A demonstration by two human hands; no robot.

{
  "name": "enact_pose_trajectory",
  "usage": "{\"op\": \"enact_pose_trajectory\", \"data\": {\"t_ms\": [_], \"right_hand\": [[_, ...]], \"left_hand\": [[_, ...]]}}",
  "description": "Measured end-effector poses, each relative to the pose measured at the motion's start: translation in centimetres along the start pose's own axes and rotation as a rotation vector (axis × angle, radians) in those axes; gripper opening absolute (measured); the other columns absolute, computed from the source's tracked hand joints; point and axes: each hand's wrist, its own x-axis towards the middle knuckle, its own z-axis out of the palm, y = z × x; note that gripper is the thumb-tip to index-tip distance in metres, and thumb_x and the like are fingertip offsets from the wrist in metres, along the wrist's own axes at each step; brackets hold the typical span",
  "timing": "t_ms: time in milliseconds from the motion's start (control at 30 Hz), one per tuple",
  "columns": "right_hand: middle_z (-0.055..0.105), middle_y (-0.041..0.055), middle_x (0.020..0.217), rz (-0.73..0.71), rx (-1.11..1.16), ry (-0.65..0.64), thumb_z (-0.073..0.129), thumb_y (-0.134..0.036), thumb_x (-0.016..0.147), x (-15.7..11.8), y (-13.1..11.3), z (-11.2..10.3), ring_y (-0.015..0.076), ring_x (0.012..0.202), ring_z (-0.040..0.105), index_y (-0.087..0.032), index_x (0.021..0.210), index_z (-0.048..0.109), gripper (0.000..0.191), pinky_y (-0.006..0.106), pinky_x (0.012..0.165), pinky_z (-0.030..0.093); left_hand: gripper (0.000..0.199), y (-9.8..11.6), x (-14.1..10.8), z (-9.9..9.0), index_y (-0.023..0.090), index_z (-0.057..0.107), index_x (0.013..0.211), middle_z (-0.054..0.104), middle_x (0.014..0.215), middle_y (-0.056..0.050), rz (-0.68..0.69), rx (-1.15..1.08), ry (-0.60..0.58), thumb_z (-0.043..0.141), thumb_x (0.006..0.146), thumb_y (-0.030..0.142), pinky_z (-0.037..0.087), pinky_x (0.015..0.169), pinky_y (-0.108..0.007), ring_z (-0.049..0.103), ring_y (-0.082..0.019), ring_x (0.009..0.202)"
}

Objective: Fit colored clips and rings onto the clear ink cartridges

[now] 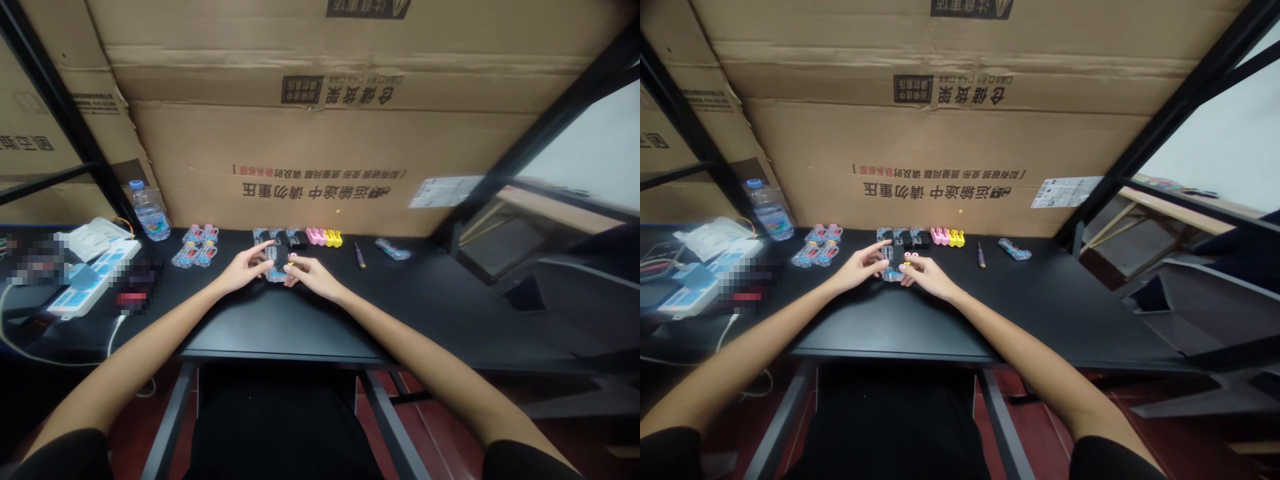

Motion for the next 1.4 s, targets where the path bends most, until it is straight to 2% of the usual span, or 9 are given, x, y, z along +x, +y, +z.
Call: {"op": "enact_pose_trajectory", "data": {"t_ms": [233,400,533,667,867,1000,1167,1233,1400], "right_hand": [[0.075,0.0052,0.079,-0.024,-0.060,0.011,0.076,-0.061,0.091,-0.1,-0.3,0.1,0.0225,0.074,0.075,-0.016,0.105,0.073,0.047,0.041,0.078,0.064],[0.076,0.0047,0.087,-0.072,-0.098,-0.034,0.074,-0.058,0.092,-0.3,-0.7,0.0,0.0203,0.074,0.072,-0.016,0.115,0.076,0.048,0.040,0.080,0.063],[0.076,0.0039,0.087,-0.087,-0.124,-0.050,0.074,-0.056,0.093,-0.4,-0.9,0.1,0.0198,0.073,0.071,-0.017,0.116,0.077,0.045,0.039,0.080,0.061],[0.072,0.0008,0.075,-0.082,-0.172,-0.066,0.074,-0.053,0.093,-0.7,-1.0,0.2,0.0208,0.071,0.070,-0.017,0.117,0.077,0.043,0.040,0.081,0.059],[0.073,0.0009,0.077,-0.083,-0.173,-0.061,0.072,-0.055,0.096,-0.7,-0.9,0.3,0.0195,0.070,0.070,-0.017,0.119,0.076,0.044,0.039,0.080,0.059],[0.075,0.0035,0.083,-0.061,-0.059,-0.045,0.063,-0.059,0.101,-0.5,-0.9,0.3,0.0186,0.068,0.070,-0.016,0.137,0.067,0.057,0.036,0.072,0.060],[0.075,0.0049,0.083,-0.041,-0.048,-0.068,0.060,-0.056,0.103,-0.4,-0.9,0.1,0.0184,0.070,0.071,-0.014,0.143,0.064,0.057,0.036,0.074,0.060],[0.075,0.0051,0.084,-0.037,-0.050,-0.074,0.061,-0.054,0.103,-0.4,-0.9,0.0,0.0186,0.071,0.071,-0.014,0.142,0.063,0.056,0.036,0.074,0.060],[0.077,0.0052,0.084,-0.037,-0.047,-0.089,0.063,-0.052,0.103,-0.4,-0.7,0.0,0.0185,0.071,0.071,-0.015,0.141,0.064,0.053,0.037,0.075,0.061]], "left_hand": [[0.067,0.0,0.0,-0.3,0.021,0.059,0.155,0.073,0.103,-0.006,-0.001,0.050,0.030,0.072,0.096,0.051,0.061,0.071,-0.030,0.066,-0.015,0.077],[0.060,0.4,-0.1,-0.4,0.021,0.066,0.148,0.075,0.094,-0.005,-0.017,0.117,0.055,0.069,0.098,0.053,0.057,0.066,-0.029,0.064,-0.015,0.070],[0.052,0.7,-0.1,-0.3,0.019,0.075,0.135,0.079,0.111,-0.010,0.018,0.145,0.071,0.068,0.098,0.053,0.060,0.075,-0.033,0.071,-0.020,0.082],[0.052,0.7,-0.1,-0.1,0.017,0.077,0.130,0.079,0.124,-0.012,0.005,0.114,0.040,0.071,0.095,0.055,0.062,0.083,-0.036,0.075,-0.024,0.093],[0.048,0.7,-0.1,-0.2,0.017,0.078,0.123,0.082,0.112,-0.010,0.018,0.126,0.024,0.073,0.094,0.055,0.061,0.076,-0.033,0.075,-0.023,0.088],[0.048,1.1,0.2,-1.1,0.016,0.077,0.121,0.081,0.104,-0.009,0.062,0.196,0.168,0.074,0.093,0.054,0.059,0.076,-0.034,0.074,-0.022,0.083],[0.037,1.5,0.2,-3.2,0.018,0.075,0.118,0.079,0.109,-0.008,0.219,0.535,0.447,0.071,0.097,0.048,0.057,0.080,-0.033,0.070,-0.019,0.082],[0.033,1.4,0.1,-4.2,0.020,0.074,0.121,0.078,0.113,-0.008,0.251,0.735,0.459,0.070,0.099,0.044,0.057,0.081,-0.033,0.069,-0.019,0.082],[0.027,0.8,-0.1,-5.5,0.025,0.075,0.125,0.077,0.120,-0.008,0.216,1.057,0.342,0.067,0.102,0.036,0.056,0.094,-0.038,0.069,-0.027,0.111]]}}
